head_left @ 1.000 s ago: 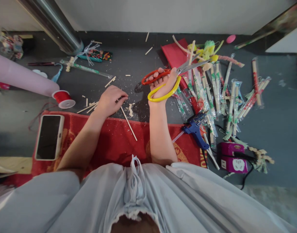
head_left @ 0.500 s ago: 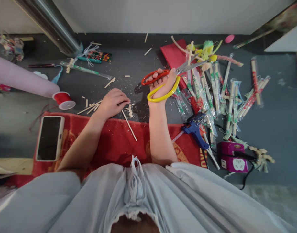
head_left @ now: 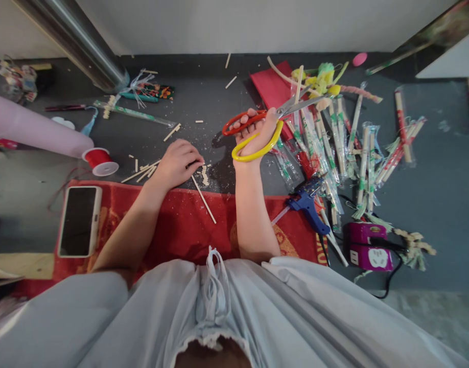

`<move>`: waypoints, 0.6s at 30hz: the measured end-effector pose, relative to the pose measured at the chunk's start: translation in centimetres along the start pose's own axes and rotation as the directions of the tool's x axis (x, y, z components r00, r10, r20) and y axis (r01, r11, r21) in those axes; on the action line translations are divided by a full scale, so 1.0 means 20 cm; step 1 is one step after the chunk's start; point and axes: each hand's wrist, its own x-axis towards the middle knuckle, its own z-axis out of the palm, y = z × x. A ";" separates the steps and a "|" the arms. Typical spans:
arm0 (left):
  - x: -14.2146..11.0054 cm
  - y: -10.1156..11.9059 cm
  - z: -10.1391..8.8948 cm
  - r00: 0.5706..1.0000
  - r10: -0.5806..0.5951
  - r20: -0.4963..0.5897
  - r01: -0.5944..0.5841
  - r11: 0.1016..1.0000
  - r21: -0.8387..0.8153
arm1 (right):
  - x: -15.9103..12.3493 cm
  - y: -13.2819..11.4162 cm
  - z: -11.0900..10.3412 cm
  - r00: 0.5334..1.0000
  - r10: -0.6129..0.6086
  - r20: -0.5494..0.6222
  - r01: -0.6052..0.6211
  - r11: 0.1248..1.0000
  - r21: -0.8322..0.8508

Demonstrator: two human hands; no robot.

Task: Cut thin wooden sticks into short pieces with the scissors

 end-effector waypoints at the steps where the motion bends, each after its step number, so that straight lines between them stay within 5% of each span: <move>1: 0.00 0.00 0.00 1.000 0.007 -0.004 -0.007 1.000 0.000 | 0.00 0.00 0.00 1.000 -0.001 0.003 0.001 1.000 -0.002; 18: -0.01 -0.03 0.00 1.000 -0.015 0.002 0.015 0.999 -0.041 | 0.01 0.02 -0.02 0.999 -0.014 0.032 0.014 1.000 -0.012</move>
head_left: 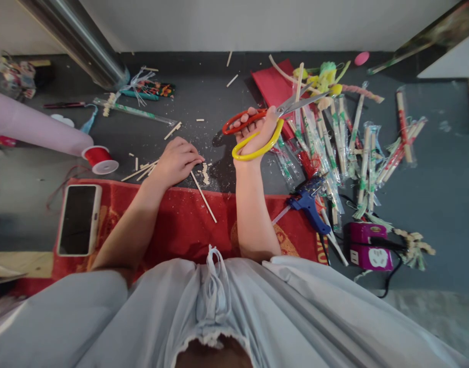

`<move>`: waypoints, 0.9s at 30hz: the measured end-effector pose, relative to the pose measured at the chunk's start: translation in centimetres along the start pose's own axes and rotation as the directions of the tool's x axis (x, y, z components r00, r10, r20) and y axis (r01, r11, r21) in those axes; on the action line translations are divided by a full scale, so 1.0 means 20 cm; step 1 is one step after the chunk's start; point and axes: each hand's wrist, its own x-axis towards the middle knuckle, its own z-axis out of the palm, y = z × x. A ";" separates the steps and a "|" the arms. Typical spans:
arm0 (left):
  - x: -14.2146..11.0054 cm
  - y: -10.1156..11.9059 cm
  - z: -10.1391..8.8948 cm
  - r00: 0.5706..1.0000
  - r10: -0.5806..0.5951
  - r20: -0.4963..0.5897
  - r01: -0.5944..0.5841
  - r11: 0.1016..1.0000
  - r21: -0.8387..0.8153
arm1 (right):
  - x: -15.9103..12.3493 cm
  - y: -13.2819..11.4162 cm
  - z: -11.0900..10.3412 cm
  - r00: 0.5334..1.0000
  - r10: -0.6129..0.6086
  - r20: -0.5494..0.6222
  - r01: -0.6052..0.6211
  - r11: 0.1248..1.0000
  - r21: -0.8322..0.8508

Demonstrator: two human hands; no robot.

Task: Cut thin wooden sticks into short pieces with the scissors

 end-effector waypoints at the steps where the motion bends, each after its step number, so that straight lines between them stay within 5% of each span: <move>1: 0.00 0.00 0.00 1.000 -0.003 -0.001 0.003 1.000 -0.003 | 0.00 0.00 0.00 1.000 -0.006 0.011 0.006 1.000 -0.007; 27: -0.02 0.00 -0.02 0.998 0.011 -0.056 -0.010 1.000 0.016 | 0.00 0.00 0.00 1.000 0.001 -0.015 -0.001 1.000 -0.014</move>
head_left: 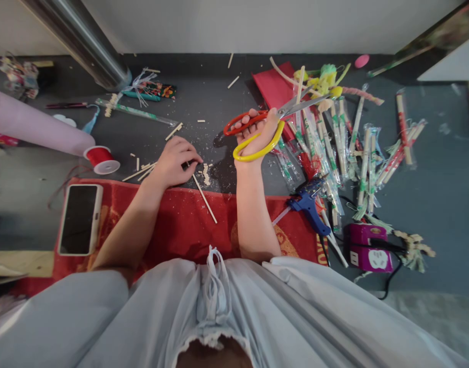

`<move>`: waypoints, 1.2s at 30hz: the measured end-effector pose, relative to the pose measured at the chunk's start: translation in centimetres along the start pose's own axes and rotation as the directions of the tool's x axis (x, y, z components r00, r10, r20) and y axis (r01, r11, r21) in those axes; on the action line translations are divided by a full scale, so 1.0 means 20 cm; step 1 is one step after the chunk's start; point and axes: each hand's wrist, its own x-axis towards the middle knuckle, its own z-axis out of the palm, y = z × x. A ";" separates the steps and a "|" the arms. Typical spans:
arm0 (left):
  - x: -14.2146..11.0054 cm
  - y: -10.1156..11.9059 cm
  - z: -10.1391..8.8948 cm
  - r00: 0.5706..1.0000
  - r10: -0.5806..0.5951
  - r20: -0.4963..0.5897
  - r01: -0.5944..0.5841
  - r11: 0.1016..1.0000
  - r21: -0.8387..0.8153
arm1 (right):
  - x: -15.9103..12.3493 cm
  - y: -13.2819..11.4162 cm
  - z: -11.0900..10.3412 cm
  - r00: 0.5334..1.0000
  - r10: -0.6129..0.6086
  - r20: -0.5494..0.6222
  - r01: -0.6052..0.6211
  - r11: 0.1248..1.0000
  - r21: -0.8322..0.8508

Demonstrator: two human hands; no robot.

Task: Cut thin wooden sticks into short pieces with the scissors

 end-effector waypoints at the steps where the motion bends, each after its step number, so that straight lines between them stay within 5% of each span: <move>1: 0.00 0.00 -0.01 1.000 0.019 0.006 -0.019 1.000 -0.013 | 0.00 0.00 0.00 1.000 -0.003 0.004 0.003 1.000 0.002; 9: -0.01 0.03 -0.04 0.994 0.064 0.088 -0.060 0.997 -0.039 | -0.01 -0.01 0.01 1.000 0.012 -0.022 -0.012 1.000 0.000; 36: 0.00 0.07 0.00 0.998 0.044 0.042 -0.047 0.996 0.079 | -0.02 0.00 0.01 1.000 0.002 -0.006 -0.003 0.999 -0.050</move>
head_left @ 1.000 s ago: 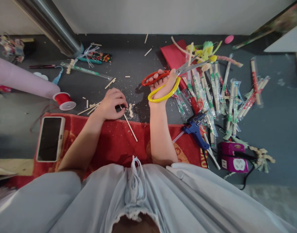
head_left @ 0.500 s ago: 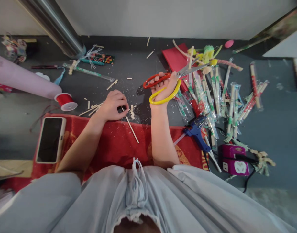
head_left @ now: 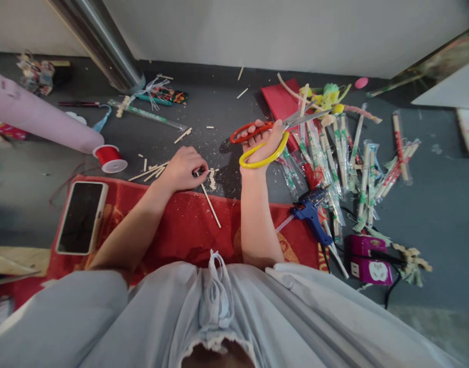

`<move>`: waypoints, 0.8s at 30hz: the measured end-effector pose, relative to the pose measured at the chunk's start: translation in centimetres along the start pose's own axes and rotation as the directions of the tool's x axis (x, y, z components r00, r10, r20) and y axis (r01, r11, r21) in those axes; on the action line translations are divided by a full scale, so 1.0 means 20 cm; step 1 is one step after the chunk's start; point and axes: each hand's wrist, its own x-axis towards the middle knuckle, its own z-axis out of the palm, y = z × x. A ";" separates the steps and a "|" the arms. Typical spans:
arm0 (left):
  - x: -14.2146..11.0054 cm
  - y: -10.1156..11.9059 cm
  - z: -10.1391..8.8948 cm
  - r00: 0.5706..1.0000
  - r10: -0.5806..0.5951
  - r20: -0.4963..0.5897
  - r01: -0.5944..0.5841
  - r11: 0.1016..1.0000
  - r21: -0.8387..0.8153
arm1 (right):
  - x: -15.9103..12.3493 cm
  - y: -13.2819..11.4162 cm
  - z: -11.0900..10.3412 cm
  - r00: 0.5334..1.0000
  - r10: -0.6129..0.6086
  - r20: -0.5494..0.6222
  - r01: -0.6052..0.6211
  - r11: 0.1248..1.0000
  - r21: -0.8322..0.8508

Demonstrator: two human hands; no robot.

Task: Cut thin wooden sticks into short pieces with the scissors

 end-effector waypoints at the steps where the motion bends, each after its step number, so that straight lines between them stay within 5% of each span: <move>1: 0.00 0.00 0.00 1.000 -0.004 0.001 0.004 1.000 0.002 | 0.00 0.00 0.00 1.000 -0.003 0.002 0.003 1.000 0.000; 24: 0.03 -0.05 0.04 0.996 -0.067 0.062 0.068 0.998 -0.008 | 0.01 0.01 -0.01 0.999 -0.021 0.038 0.021 1.000 -0.019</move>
